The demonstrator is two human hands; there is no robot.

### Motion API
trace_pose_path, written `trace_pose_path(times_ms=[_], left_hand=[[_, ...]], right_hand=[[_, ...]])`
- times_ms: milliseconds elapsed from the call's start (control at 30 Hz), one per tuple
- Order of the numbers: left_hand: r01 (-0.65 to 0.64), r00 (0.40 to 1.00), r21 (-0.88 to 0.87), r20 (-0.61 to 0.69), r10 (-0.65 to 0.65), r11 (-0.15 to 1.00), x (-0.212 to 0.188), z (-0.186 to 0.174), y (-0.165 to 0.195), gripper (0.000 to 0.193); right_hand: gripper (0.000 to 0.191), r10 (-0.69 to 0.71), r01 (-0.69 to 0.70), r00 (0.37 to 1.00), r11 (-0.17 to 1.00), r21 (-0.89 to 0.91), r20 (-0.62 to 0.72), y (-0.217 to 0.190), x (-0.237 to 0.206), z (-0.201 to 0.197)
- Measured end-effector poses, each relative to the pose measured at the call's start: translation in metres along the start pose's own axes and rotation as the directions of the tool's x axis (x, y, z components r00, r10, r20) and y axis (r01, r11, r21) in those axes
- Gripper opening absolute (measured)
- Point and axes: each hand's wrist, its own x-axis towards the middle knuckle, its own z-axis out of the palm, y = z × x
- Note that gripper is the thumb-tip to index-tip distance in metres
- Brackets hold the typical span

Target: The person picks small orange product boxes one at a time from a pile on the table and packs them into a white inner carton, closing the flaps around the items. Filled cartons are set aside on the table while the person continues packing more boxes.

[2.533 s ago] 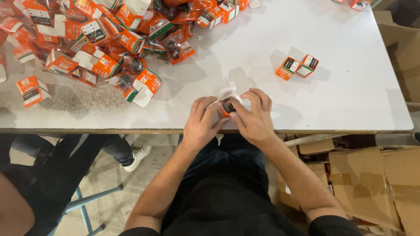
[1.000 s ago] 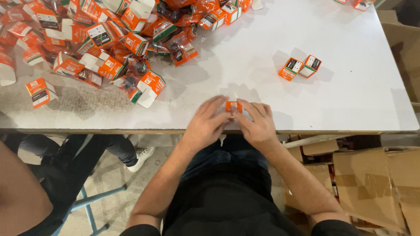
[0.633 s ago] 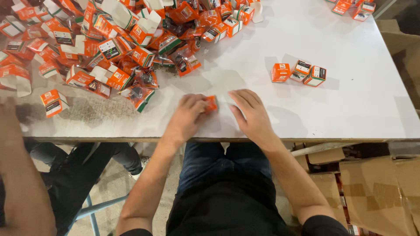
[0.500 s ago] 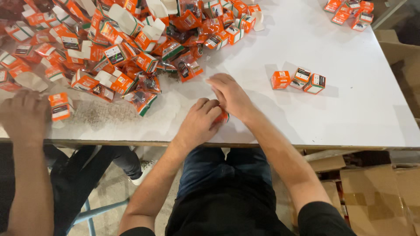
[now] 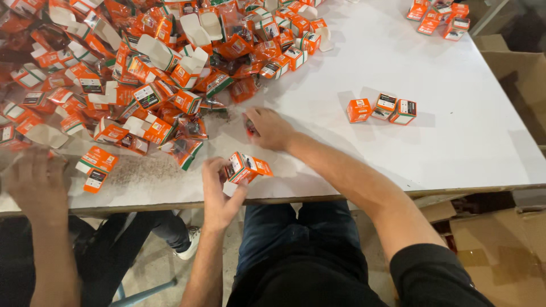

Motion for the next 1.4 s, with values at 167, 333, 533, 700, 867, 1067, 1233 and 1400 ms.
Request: trace_pose_path(times_ms=[167,333,533,700,867,1067,1233,1400], left_hand=[[-0.003,0.996,0.1,-0.088,0.012,0.995,-0.008,0.018,-0.001,0.058],[0.116,0.956,-0.337,-0.217,-0.197,0.935,0.001,0.035,0.004,0.048],[0.058,0.998,-0.224,0.037,-0.051,0.973,-0.005,0.062,0.014,0.035],[-0.311,0.92,0.06,0.272,0.284,0.949,0.0,0.074,0.032,0.062],[-0.529,0.775,0.132,0.477,0.414,0.838,0.019,0.063,0.037,0.064],[-0.436,0.834,0.265,0.479,0.275,0.86,0.02,0.059,0.033,0.042],[-0.496,0.867,0.394,0.275,0.415,0.774,0.012,0.064,0.031,0.026],[-0.387,0.918,0.341,0.228,0.325,0.857,0.0,0.078,0.027,0.041]], right_hand=[[0.041,-0.131,0.131,0.991,0.991,-0.001,0.006,-0.019,-0.096,-0.026],[0.022,-0.063,0.07,0.985,0.997,0.036,-0.162,-0.041,-0.168,-0.052],[0.021,0.335,-0.247,0.889,0.925,0.287,-0.313,-0.037,-0.201,-0.052],[0.016,0.675,-0.432,0.693,0.669,0.604,-0.251,-0.036,-0.198,-0.05],[0.027,0.443,-0.22,0.845,0.797,0.562,-0.298,-0.043,-0.187,-0.069],[0.023,0.317,-0.203,0.9,0.913,0.355,-0.299,-0.051,-0.175,-0.075],[0.012,0.484,-0.437,0.85,0.868,0.237,-0.205,-0.039,-0.17,-0.069],[0.015,0.394,-0.351,0.895,0.911,0.217,-0.208,-0.036,-0.163,-0.051]])
